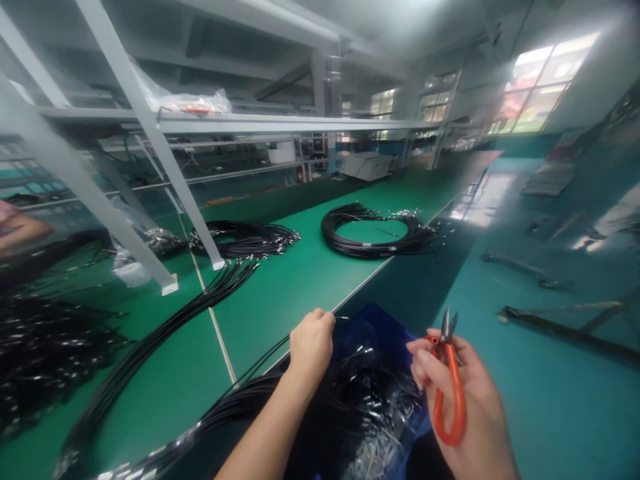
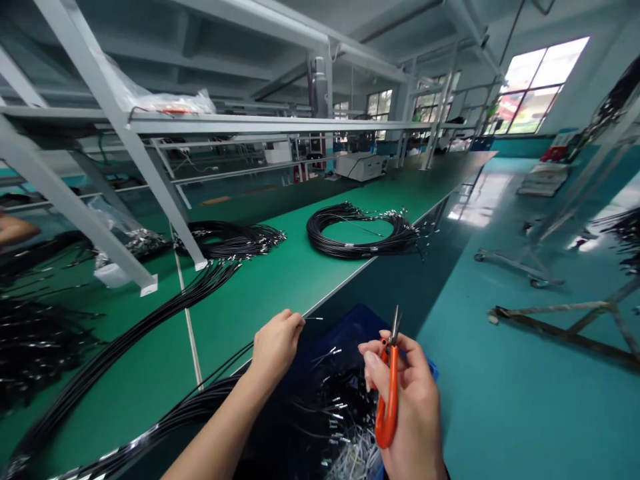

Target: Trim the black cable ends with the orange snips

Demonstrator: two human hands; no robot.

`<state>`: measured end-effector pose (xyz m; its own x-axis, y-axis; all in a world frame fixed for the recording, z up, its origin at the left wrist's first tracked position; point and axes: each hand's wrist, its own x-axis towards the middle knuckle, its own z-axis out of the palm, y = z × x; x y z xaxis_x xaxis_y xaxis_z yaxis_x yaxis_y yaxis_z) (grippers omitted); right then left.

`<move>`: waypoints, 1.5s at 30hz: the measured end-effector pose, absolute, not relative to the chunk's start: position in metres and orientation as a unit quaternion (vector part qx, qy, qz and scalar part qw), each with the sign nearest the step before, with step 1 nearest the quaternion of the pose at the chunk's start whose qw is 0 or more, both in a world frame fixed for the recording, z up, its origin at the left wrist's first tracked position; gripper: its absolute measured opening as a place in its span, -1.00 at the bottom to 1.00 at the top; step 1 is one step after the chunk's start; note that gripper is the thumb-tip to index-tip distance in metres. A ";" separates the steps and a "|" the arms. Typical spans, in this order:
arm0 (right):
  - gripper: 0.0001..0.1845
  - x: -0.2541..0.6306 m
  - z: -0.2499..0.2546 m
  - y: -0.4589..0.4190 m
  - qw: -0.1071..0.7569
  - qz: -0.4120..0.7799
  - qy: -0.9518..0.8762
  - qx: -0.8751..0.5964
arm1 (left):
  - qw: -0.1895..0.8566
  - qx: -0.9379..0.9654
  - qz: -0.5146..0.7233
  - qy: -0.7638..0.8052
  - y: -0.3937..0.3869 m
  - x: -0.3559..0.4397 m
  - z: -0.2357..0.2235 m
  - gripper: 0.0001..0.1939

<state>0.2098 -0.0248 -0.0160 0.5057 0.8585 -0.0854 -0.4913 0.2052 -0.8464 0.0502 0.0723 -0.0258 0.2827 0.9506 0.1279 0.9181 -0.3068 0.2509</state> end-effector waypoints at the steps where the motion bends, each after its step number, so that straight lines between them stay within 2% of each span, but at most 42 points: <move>1: -0.60 0.209 -0.014 -0.026 0.745 0.456 -0.213 -0.439 | 0.059 0.796 0.130 0.588 0.082 0.055 -0.031 -0.81; 6: -0.62 0.204 -0.004 -0.031 0.729 0.472 -0.237 -0.436 | 0.083 0.799 0.147 0.577 0.104 0.069 -0.040 -0.89; 13: -0.65 0.188 -0.005 -0.028 0.693 0.537 -0.253 -0.408 | 0.171 0.799 0.247 0.520 0.045 0.040 0.009 -0.88; 18: -0.54 0.161 -0.004 -0.030 0.688 0.533 -0.258 -0.420 | 0.448 0.669 0.371 0.463 -0.005 0.029 0.016 -0.84; 21: -0.52 0.151 -0.001 -0.033 0.695 0.540 -0.239 -0.410 | 0.517 0.614 0.390 0.451 -0.013 0.027 0.008 -0.81; 26: -0.53 0.145 0.001 -0.035 0.702 0.533 -0.226 -0.414 | 0.542 0.597 0.396 0.439 -0.017 0.027 0.001 -0.82; 35: -0.54 0.143 0.000 -0.035 0.698 0.542 -0.228 -0.409 | 0.499 0.604 0.406 0.471 -0.023 0.028 0.001 -0.83; 39: -0.56 0.145 0.000 -0.034 0.682 0.583 -0.199 -0.394 | 0.506 0.587 0.431 0.463 -0.024 0.031 -0.005 -0.84; 45: -0.67 0.142 -0.006 -0.037 0.654 0.641 -0.170 -0.364 | 0.582 0.533 0.448 0.419 -0.026 0.032 -0.008 -0.83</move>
<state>0.1424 -0.0374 -0.0064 0.1194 0.9622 -0.2449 -0.7151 -0.0878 -0.6935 0.0315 -0.0258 -0.0083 0.2465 0.9691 -0.0096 -0.0750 0.0289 0.9968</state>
